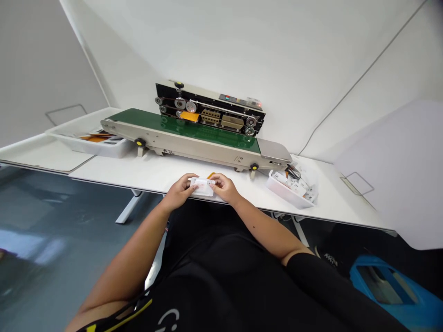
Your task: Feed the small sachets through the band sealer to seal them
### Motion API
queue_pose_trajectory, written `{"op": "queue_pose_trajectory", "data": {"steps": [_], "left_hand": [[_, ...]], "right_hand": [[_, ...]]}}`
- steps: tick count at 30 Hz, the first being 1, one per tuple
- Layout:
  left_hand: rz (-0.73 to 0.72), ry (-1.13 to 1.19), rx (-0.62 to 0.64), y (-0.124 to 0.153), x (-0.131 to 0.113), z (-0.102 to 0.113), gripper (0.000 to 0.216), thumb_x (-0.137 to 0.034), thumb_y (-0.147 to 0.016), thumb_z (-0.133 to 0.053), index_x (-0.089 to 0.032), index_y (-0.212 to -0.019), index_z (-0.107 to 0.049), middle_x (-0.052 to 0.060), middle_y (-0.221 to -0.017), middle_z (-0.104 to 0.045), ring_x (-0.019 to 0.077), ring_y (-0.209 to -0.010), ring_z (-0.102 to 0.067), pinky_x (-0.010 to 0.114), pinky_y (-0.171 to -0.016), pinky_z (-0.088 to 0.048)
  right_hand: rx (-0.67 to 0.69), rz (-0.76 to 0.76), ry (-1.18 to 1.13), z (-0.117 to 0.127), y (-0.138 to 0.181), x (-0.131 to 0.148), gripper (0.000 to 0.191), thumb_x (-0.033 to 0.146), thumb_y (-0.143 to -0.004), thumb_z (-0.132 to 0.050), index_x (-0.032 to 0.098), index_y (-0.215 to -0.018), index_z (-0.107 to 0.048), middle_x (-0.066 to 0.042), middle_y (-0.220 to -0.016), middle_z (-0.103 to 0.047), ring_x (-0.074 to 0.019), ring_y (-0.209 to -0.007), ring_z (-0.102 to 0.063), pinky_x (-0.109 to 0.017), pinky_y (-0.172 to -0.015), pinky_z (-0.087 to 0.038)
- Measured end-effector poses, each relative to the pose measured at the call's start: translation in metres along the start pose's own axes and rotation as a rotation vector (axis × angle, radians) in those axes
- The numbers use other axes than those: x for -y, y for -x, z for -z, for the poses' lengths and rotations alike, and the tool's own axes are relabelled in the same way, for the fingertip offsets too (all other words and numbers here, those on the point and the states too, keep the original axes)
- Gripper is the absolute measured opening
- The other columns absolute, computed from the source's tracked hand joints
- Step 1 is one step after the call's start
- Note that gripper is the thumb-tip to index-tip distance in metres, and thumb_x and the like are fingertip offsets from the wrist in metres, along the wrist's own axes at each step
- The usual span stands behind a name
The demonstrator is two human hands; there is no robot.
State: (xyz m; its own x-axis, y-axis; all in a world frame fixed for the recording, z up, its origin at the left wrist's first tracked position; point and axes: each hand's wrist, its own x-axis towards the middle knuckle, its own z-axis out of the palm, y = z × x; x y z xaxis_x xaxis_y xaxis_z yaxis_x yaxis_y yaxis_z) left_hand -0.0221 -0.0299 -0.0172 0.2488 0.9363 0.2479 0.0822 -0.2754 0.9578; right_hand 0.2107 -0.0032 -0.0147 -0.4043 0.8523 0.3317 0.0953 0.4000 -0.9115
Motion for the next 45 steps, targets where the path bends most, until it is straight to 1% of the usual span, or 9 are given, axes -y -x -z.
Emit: {"op": "queue_pose_trajectory", "data": {"steps": [9, 17, 20, 25, 29, 33, 40, 43, 45], "left_hand": [[-0.001, -0.028, 0.014, 0.001, -0.004, -0.001, 0.057, -0.049, -0.091, -0.067, -0.017, -0.135, -0.052, 0.0, -0.081, -0.067, 0.0172, -0.07, -0.064, 0.026, -0.063, -0.048], [-0.049, -0.064, -0.022, -0.002, 0.002, 0.0, 0.048, -0.051, -0.091, -0.066, -0.019, -0.124, -0.057, 0.006, -0.102, -0.07, 0.0222, -0.095, -0.067, 0.033, -0.083, -0.054], [-0.037, -0.059, -0.047, -0.002, 0.005, 0.002, 0.044, -0.053, -0.089, -0.067, -0.02, -0.116, -0.058, 0.004, -0.101, -0.069, 0.0222, -0.096, -0.067, 0.034, -0.085, -0.054], [0.002, -0.039, -0.087, -0.003, 0.006, 0.002, 0.038, -0.054, -0.086, -0.069, -0.021, -0.103, -0.059, -0.001, -0.086, -0.065, 0.0181, -0.079, -0.063, 0.03, -0.074, -0.052], [0.022, -0.003, -0.143, -0.004, 0.004, 0.002, 0.042, -0.057, -0.081, -0.073, -0.022, -0.093, -0.055, -0.001, -0.083, -0.064, 0.0178, -0.076, -0.063, 0.029, -0.071, -0.05], [0.009, -0.008, -0.111, -0.003, 0.005, 0.003, 0.039, -0.055, -0.082, -0.073, -0.022, -0.087, -0.052, -0.002, -0.08, -0.064, 0.0172, -0.074, -0.062, 0.028, -0.07, -0.049], [-0.041, -0.257, 0.041, 0.0, -0.001, 0.002, 0.029, -0.05, -0.087, -0.068, -0.022, -0.094, -0.064, 0.003, -0.092, -0.071, 0.0208, -0.082, -0.065, 0.034, -0.08, -0.054], [-0.057, -0.303, 0.048, 0.001, -0.01, 0.0, 0.029, -0.047, -0.088, -0.066, -0.022, -0.101, -0.069, 0.007, -0.107, -0.074, 0.0231, -0.092, -0.067, 0.037, -0.086, -0.055], [-0.059, -0.319, 0.042, 0.002, -0.014, -0.001, 0.029, -0.046, -0.088, -0.065, -0.022, -0.103, -0.07, 0.006, -0.104, -0.074, 0.0228, -0.09, -0.067, 0.036, -0.085, -0.055]], "right_hand": [[-0.083, -0.068, -0.077, -0.001, -0.004, -0.006, 0.038, 0.052, -0.082, -0.075, 0.024, -0.104, -0.061, 0.004, -0.071, -0.066, -0.0148, -0.063, -0.059, -0.029, -0.067, -0.052], [-0.122, -0.078, -0.132, -0.001, -0.003, 0.003, 0.038, 0.051, -0.078, -0.078, 0.023, -0.095, -0.059, 0.004, -0.07, -0.065, -0.0151, -0.064, -0.063, -0.028, -0.066, -0.052], [-0.108, -0.075, -0.124, -0.002, -0.003, 0.001, 0.039, 0.052, -0.078, -0.079, 0.024, -0.095, -0.058, 0.003, -0.07, -0.066, -0.0159, -0.066, -0.064, -0.029, -0.067, -0.054], [-0.117, -0.048, -0.201, 0.001, -0.002, -0.005, 0.048, 0.061, -0.082, -0.074, 0.025, -0.107, -0.053, 0.0, -0.084, -0.071, -0.0157, -0.07, -0.066, -0.029, -0.068, -0.055], [-0.056, -0.005, -0.185, 0.004, -0.005, -0.006, 0.068, 0.071, -0.077, -0.073, 0.025, -0.122, -0.053, -0.008, -0.111, -0.072, -0.0216, -0.096, -0.07, -0.034, -0.083, -0.058], [0.037, 0.002, -0.066, 0.001, -0.009, -0.008, 0.05, 0.06, -0.077, -0.079, 0.022, -0.108, -0.068, -0.007, -0.111, -0.071, -0.0232, -0.104, -0.069, -0.037, -0.096, -0.055], [-0.12, -0.11, -0.165, 0.005, -0.014, -0.002, 0.039, 0.058, -0.078, -0.077, 0.022, -0.087, -0.065, -0.003, -0.084, -0.071, -0.0185, -0.075, -0.069, -0.031, -0.072, -0.059], [-0.242, -0.074, -0.217, 0.031, -0.029, 0.024, 0.039, 0.056, -0.079, -0.078, 0.023, -0.089, -0.06, 0.0, -0.075, -0.068, -0.0174, -0.066, -0.069, -0.03, -0.066, -0.06], [-0.389, -0.056, -0.231, 0.06, -0.046, 0.045, 0.034, 0.051, -0.083, -0.076, 0.024, -0.094, -0.058, 0.001, -0.075, -0.068, -0.016, -0.064, -0.069, -0.028, -0.062, -0.059]]}}
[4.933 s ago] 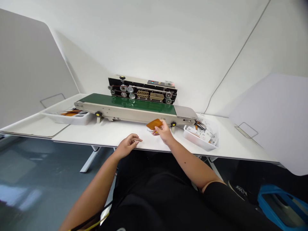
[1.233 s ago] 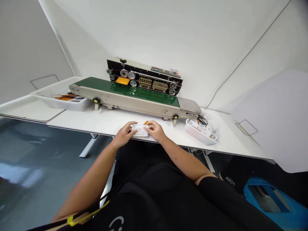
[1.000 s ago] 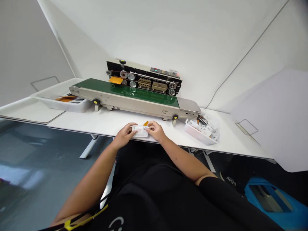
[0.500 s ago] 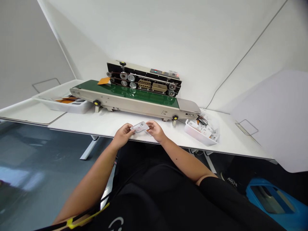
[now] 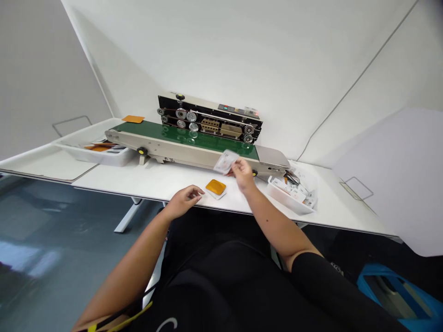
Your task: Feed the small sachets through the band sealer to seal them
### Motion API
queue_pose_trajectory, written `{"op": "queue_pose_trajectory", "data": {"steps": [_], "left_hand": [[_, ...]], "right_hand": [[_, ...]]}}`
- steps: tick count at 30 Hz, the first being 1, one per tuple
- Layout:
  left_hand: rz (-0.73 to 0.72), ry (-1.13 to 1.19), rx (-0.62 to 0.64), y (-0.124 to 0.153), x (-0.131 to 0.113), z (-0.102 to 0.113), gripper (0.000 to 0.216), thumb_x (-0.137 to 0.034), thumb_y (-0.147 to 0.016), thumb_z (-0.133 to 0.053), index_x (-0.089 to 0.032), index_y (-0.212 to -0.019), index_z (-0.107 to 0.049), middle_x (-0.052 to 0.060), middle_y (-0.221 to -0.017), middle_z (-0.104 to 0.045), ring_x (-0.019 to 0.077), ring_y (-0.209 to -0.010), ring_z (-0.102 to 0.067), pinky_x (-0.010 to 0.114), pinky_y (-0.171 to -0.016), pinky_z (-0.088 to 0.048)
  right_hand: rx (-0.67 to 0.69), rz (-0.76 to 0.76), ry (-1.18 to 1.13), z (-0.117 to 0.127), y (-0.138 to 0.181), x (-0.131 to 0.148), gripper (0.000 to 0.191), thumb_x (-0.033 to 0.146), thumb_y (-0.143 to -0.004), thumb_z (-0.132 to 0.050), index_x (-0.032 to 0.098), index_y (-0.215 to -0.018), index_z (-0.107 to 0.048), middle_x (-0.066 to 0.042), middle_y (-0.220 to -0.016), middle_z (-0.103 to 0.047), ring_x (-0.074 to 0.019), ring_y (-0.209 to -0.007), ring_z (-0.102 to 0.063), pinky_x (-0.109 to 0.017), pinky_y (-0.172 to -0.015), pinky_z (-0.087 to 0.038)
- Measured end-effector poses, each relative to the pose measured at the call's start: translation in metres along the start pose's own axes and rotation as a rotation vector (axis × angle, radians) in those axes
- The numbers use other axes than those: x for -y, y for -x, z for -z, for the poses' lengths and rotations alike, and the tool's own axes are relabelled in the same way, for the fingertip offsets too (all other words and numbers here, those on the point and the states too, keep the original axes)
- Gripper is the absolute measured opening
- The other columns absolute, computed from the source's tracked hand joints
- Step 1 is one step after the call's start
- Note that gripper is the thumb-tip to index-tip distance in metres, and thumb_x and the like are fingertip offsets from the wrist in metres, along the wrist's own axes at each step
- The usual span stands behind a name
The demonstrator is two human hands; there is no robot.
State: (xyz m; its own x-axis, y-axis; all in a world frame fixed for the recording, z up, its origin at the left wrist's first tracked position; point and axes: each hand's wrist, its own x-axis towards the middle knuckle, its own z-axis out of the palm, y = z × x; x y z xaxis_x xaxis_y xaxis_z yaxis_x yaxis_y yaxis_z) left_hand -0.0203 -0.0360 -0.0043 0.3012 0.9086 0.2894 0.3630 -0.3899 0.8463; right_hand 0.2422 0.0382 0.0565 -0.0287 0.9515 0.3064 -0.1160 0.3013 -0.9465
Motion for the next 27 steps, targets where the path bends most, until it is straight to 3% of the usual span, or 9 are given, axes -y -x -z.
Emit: {"op": "queue_pose_trajectory", "data": {"steps": [5, 8, 11, 15, 27], "left_hand": [[-0.009, -0.017, -0.008, 0.0, 0.0, 0.0, 0.028, -0.044, -0.087, -0.065, -0.022, -0.103, -0.072, 0.005, -0.099, -0.073, 0.0214, -0.083, -0.066, 0.033, -0.078, -0.055], [-0.008, -0.036, -0.005, 0.0, 0.002, 0.0, 0.027, -0.043, -0.088, -0.064, -0.022, -0.103, -0.072, 0.005, -0.101, -0.074, 0.0207, -0.082, -0.066, 0.033, -0.077, -0.054], [-0.014, -0.045, 0.006, 0.0, 0.004, 0.001, 0.026, -0.042, -0.089, -0.063, -0.022, -0.103, -0.072, 0.005, -0.097, -0.073, 0.0206, -0.081, -0.065, 0.032, -0.076, -0.053], [-0.028, -0.047, 0.027, 0.001, 0.004, 0.002, 0.026, -0.042, -0.09, -0.062, -0.022, -0.103, -0.072, 0.005, -0.093, -0.073, 0.0209, -0.081, -0.065, 0.032, -0.076, -0.052], [-0.044, -0.043, 0.044, 0.002, 0.01, 0.002, 0.024, -0.04, -0.093, -0.061, -0.02, -0.101, -0.072, 0.004, -0.093, -0.071, 0.0194, -0.081, -0.064, 0.031, -0.076, -0.051]], "right_hand": [[-0.361, 0.078, -0.005, 0.053, -0.071, 0.053, 0.009, 0.023, -0.09, -0.062, 0.019, -0.098, -0.058, 0.0, -0.077, -0.07, -0.0111, -0.059, -0.068, -0.019, -0.055, -0.055], [-0.499, -0.016, -0.006, 0.081, -0.102, 0.063, 0.009, 0.012, -0.085, -0.06, 0.017, -0.091, -0.057, 0.0, -0.071, -0.07, -0.0105, -0.054, -0.066, -0.018, -0.05, -0.054], [-0.554, -0.157, -0.015, 0.093, -0.122, 0.063, 0.014, 0.003, -0.082, -0.059, 0.016, -0.086, -0.055, -0.001, -0.069, -0.071, -0.0115, -0.053, -0.067, -0.02, -0.05, -0.057], [-0.564, -0.257, 0.044, 0.09, -0.138, 0.058, 0.018, -0.001, -0.081, -0.061, 0.015, -0.087, -0.057, -0.001, -0.065, -0.068, -0.0122, -0.05, -0.067, -0.02, -0.049, -0.058], [-0.506, -0.304, 0.082, 0.056, -0.161, 0.048, 0.017, 0.001, -0.081, -0.066, 0.011, -0.093, -0.063, -0.003, -0.059, -0.068, -0.0139, -0.045, -0.065, -0.017, -0.038, -0.051]]}}
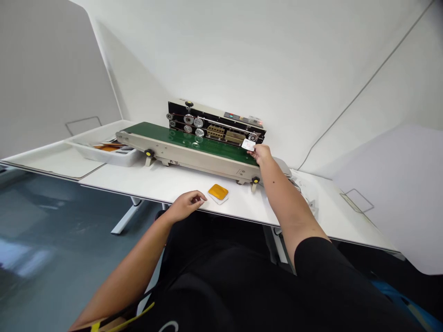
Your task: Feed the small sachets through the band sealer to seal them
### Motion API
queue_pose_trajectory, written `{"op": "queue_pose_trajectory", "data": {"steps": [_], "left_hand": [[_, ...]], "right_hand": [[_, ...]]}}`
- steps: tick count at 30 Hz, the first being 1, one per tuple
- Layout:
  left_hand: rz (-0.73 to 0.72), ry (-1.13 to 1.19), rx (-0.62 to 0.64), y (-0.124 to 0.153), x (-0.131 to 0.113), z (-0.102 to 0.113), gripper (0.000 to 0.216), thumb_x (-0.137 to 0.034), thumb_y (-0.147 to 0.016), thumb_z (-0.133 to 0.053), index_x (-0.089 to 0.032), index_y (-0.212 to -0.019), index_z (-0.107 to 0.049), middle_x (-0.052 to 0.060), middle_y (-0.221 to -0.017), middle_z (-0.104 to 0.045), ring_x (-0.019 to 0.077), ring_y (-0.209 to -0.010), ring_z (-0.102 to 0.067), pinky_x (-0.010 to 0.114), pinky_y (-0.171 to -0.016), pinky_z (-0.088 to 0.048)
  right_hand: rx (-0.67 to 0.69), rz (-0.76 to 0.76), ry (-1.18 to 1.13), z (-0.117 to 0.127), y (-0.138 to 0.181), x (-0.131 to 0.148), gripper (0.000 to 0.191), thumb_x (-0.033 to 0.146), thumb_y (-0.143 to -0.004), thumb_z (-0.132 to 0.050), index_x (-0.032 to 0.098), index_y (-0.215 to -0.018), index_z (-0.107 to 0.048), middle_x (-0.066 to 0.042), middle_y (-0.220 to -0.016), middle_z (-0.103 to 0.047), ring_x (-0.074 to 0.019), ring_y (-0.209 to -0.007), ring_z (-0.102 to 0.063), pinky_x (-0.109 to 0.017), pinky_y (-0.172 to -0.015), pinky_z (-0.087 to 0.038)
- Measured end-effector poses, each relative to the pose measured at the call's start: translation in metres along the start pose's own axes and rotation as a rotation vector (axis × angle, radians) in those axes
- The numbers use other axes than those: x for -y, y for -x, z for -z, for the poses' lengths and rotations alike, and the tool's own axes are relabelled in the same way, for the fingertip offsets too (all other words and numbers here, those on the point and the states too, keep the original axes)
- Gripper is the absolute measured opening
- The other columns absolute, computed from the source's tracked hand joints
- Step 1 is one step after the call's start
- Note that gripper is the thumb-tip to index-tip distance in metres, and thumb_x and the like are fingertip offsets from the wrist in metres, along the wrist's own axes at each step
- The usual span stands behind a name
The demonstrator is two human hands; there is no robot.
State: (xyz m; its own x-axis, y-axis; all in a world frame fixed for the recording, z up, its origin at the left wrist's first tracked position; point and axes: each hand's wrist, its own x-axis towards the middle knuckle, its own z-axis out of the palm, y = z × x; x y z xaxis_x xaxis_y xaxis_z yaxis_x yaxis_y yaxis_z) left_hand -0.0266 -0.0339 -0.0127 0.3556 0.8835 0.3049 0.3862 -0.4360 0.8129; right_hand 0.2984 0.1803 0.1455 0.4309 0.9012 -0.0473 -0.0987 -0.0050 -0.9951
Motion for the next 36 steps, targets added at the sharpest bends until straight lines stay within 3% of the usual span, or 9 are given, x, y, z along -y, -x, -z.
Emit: {"op": "queue_pose_trajectory", "data": {"steps": [3, 9, 12, 23, 29, 31, 33, 36], "left_hand": [[-0.003, 0.006, 0.0, 0.001, 0.001, 0.0, 0.023, -0.039, -0.093, -0.061, -0.02, -0.101, -0.072, 0.004, -0.095, -0.072, 0.0191, -0.081, -0.063, 0.03, -0.075, -0.051], [-0.019, 0.032, 0.013, 0.003, -0.004, 0.0, 0.022, -0.038, -0.092, -0.062, -0.02, -0.101, -0.072, 0.004, -0.092, -0.071, 0.019, -0.081, -0.063, 0.029, -0.075, -0.051], [-0.017, 0.045, 0.011, 0.003, -0.004, 0.0, 0.022, -0.037, -0.091, -0.062, -0.02, -0.101, -0.072, 0.004, -0.091, -0.071, 0.0188, -0.081, -0.063, 0.029, -0.074, -0.05], [-0.032, 0.03, 0.006, 0.004, -0.002, 0.0, 0.022, -0.036, -0.092, -0.062, -0.019, -0.101, -0.072, 0.003, -0.089, -0.07, 0.018, -0.078, -0.062, 0.028, -0.074, -0.049], [-0.03, 0.022, 0.002, 0.006, -0.004, 0.0, 0.021, -0.035, -0.092, -0.062, -0.019, -0.1, -0.072, 0.003, -0.087, -0.07, 0.0181, -0.078, -0.062, 0.028, -0.074, -0.049], [-0.034, 0.027, 0.004, 0.006, -0.004, 0.0, 0.021, -0.036, -0.092, -0.062, -0.02, -0.1, -0.072, 0.003, -0.087, -0.07, 0.0182, -0.078, -0.062, 0.028, -0.074, -0.049], [-0.036, 0.033, 0.004, 0.006, -0.003, 0.0, 0.02, -0.036, -0.092, -0.062, -0.02, -0.1, -0.072, 0.003, -0.088, -0.07, 0.0183, -0.079, -0.062, 0.028, -0.074, -0.049], [-0.037, 0.037, 0.003, 0.006, -0.001, -0.001, 0.021, -0.036, -0.093, -0.062, -0.02, -0.1, -0.072, 0.003, -0.089, -0.07, 0.018, -0.079, -0.062, 0.028, -0.075, -0.049]], "right_hand": [[-0.039, 0.057, -0.016, 0.006, 0.004, 0.002, 0.017, -0.001, -0.078, -0.063, 0.011, -0.091, -0.064, -0.002, -0.058, -0.067, -0.013, -0.044, -0.063, -0.016, -0.037, -0.049], [-0.189, 0.275, -0.018, 0.054, -0.002, -0.001, 0.02, -0.002, -0.077, -0.058, 0.011, -0.088, -0.066, -0.001, -0.07, -0.069, -0.0112, -0.051, -0.066, -0.02, -0.048, -0.058], [-0.26, 0.232, 0.045, 0.064, -0.012, -0.006, 0.019, 0.0, -0.079, -0.059, 0.012, -0.091, -0.065, -0.001, -0.072, -0.069, -0.0119, -0.052, -0.067, -0.021, -0.049, -0.058], [-0.122, 0.033, 0.097, 0.022, -0.019, -0.003, 0.015, 0.0, -0.083, -0.063, 0.011, -0.093, -0.061, -0.003, -0.063, -0.066, -0.0136, -0.05, -0.067, -0.014, -0.039, -0.047], [-0.051, 0.04, 0.17, -0.002, -0.013, -0.001, 0.011, 0.009, -0.087, -0.066, 0.014, -0.087, -0.057, -0.003, -0.063, -0.064, -0.0143, -0.053, -0.067, -0.017, -0.042, -0.047], [-0.061, 0.085, 0.191, -0.002, -0.007, 0.0, 0.015, 0.016, -0.088, -0.069, 0.017, -0.085, -0.055, -0.002, -0.067, -0.064, -0.0142, -0.057, -0.065, -0.02, -0.047, -0.049], [-0.126, 0.224, 0.228, 0.002, 0.006, -0.002, 0.017, 0.023, -0.089, -0.069, 0.02, -0.086, -0.053, -0.002, -0.078, -0.064, -0.0142, -0.067, -0.064, -0.023, -0.058, -0.053], [-0.26, 0.704, 0.365, 0.011, 0.046, -0.022, 0.01, 0.029, -0.091, -0.061, 0.021, -0.089, -0.055, -0.005, -0.098, -0.063, -0.0175, -0.091, -0.062, -0.032, -0.083, -0.054]]}}
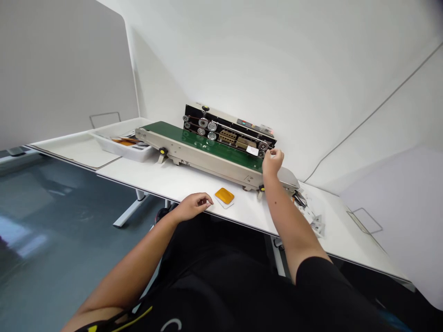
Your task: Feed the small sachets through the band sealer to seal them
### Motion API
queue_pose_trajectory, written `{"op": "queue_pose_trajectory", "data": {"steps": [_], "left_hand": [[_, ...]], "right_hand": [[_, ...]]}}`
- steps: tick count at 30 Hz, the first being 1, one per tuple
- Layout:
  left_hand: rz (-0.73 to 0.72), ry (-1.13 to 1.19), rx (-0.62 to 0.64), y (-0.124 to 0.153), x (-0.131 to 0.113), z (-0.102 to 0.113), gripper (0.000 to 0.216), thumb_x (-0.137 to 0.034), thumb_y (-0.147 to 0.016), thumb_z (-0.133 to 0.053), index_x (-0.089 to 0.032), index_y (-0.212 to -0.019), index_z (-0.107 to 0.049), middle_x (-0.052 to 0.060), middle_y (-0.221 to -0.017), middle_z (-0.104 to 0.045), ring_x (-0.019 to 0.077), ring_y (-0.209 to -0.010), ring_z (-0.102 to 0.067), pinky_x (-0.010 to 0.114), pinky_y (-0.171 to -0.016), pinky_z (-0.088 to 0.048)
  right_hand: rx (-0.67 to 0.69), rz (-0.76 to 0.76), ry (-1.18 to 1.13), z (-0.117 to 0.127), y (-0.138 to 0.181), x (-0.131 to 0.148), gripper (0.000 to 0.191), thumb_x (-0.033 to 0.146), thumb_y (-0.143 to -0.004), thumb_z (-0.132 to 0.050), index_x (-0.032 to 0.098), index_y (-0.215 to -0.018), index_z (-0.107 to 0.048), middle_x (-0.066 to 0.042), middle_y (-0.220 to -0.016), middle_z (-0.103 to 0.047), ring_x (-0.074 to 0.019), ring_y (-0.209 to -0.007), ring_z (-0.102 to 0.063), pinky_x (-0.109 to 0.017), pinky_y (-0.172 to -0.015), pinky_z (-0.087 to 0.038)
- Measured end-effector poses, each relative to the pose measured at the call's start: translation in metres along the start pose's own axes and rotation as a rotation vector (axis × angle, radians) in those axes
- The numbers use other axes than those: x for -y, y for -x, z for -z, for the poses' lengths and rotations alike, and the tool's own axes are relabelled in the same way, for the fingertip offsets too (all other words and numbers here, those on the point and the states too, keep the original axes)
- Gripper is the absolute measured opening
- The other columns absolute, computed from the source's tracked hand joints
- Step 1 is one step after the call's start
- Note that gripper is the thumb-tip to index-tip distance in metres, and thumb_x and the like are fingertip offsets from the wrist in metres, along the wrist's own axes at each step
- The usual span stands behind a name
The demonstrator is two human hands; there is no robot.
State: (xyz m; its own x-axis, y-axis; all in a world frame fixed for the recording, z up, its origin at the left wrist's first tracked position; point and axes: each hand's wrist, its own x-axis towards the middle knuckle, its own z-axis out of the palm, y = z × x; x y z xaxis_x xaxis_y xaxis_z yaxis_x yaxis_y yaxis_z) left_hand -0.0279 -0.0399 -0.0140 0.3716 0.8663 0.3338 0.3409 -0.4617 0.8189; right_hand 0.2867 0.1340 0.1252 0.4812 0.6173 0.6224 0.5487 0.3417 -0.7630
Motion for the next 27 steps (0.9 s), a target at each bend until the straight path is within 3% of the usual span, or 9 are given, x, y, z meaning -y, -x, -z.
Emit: {"op": "queue_pose_trajectory", "data": {"steps": [1, 2, 5, 7, 10, 13, 16, 21, 27], "left_hand": [[-0.001, -0.001, 0.0, 0.0, 0.0, 0.0, 0.021, -0.036, -0.093, -0.062, -0.019, -0.1, -0.072, 0.003, -0.088, -0.07, 0.0178, -0.078, -0.062, 0.028, -0.074, -0.049], [-0.003, -0.002, 0.001, 0.0, 0.001, 0.0, 0.021, -0.036, -0.093, -0.062, -0.019, -0.1, -0.072, 0.003, -0.087, -0.069, 0.0177, -0.077, -0.061, 0.028, -0.074, -0.049], [-0.005, -0.013, 0.007, -0.001, 0.0, 0.0, 0.021, -0.036, -0.093, -0.062, -0.019, -0.099, -0.072, 0.002, -0.085, -0.068, 0.0176, -0.077, -0.061, 0.028, -0.074, -0.048], [-0.002, -0.025, 0.007, -0.001, -0.001, 0.0, 0.02, -0.035, -0.093, -0.061, -0.02, -0.1, -0.072, 0.002, -0.085, -0.069, 0.0177, -0.076, -0.061, 0.028, -0.073, -0.048], [-0.003, -0.055, 0.002, -0.001, -0.002, 0.0, 0.019, -0.033, -0.092, -0.059, -0.02, -0.1, -0.072, 0.002, -0.086, -0.07, 0.0183, -0.077, -0.062, 0.028, -0.074, -0.049], [-0.01, -0.087, 0.008, -0.002, -0.002, -0.001, 0.019, -0.033, -0.092, -0.059, -0.021, -0.099, -0.072, 0.002, -0.089, -0.071, 0.0188, -0.079, -0.063, 0.029, -0.075, -0.049], [-0.002, -0.1, 0.002, -0.003, -0.002, 0.0, 0.02, -0.034, -0.092, -0.06, -0.021, -0.099, -0.073, 0.003, -0.089, -0.072, 0.019, -0.079, -0.063, 0.029, -0.074, -0.05], [0.012, -0.096, -0.004, -0.005, -0.002, -0.001, 0.021, -0.037, -0.091, -0.061, -0.022, -0.099, -0.074, 0.002, -0.086, -0.071, 0.0193, -0.078, -0.063, 0.028, -0.072, -0.05], [0.027, -0.091, 0.008, -0.005, -0.002, -0.002, 0.021, -0.035, -0.092, -0.059, -0.021, -0.101, -0.072, 0.003, -0.09, -0.072, 0.0198, -0.081, -0.062, 0.029, -0.074, -0.049]], "right_hand": [[-0.011, 0.174, 0.034, 0.006, 0.021, 0.0, 0.008, 0.029, -0.092, -0.057, 0.021, -0.09, -0.056, -0.006, -0.1, -0.062, -0.0195, -0.096, -0.06, -0.035, -0.089, -0.052], [0.063, 0.305, 0.035, 0.01, 0.045, 0.0, 0.01, 0.03, -0.094, -0.055, 0.021, -0.091, -0.058, -0.007, -0.1, -0.062, -0.0206, -0.097, -0.059, -0.037, -0.091, -0.051], [0.532, 0.591, 0.006, 0.019, 0.122, -0.011, 0.018, 0.033, -0.096, -0.055, 0.02, -0.102, -0.066, -0.008, -0.101, -0.067, -0.0232, -0.099, -0.061, -0.04, -0.096, -0.049], [0.791, 0.662, 0.066, 0.02, 0.163, -0.023, 0.036, 0.039, -0.092, -0.065, 0.021, -0.123, -0.067, -0.013, -0.123, -0.067, -0.029, -0.118, -0.058, -0.047, -0.108, -0.044], [0.975, 0.59, 0.194, 0.017, 0.196, -0.04, 0.062, 0.049, -0.088, -0.071, 0.024, -0.144, -0.059, -0.015, -0.151, -0.054, -0.0359, -0.139, -0.046, -0.055, -0.116, -0.037], [1.041, 0.528, 0.244, 0.014, 0.2, -0.048, 0.057, 0.05, -0.094, -0.065, 0.028, -0.146, -0.059, -0.012, -0.155, -0.053, -0.0348, -0.143, -0.044, -0.055, -0.119, -0.035], [1.041, 0.544, 0.198, 0.014, 0.197, -0.048, 0.047, 0.039, -0.099, -0.06, 0.027, -0.144, -0.061, -0.009, -0.149, -0.06, -0.0296, -0.137, -0.052, -0.049, -0.117, -0.039], [0.998, 0.59, 0.127, 0.014, 0.196, -0.046, 0.045, 0.019, -0.09, -0.065, 0.025, -0.134, -0.068, -0.007, -0.139, -0.067, -0.0262, -0.125, -0.06, -0.043, -0.113, -0.043], [0.967, 0.613, 0.08, 0.014, 0.193, -0.04, 0.032, 0.021, -0.097, -0.061, 0.027, -0.125, -0.074, -0.006, -0.132, -0.072, -0.0274, -0.127, -0.057, -0.049, -0.115, -0.037]]}}
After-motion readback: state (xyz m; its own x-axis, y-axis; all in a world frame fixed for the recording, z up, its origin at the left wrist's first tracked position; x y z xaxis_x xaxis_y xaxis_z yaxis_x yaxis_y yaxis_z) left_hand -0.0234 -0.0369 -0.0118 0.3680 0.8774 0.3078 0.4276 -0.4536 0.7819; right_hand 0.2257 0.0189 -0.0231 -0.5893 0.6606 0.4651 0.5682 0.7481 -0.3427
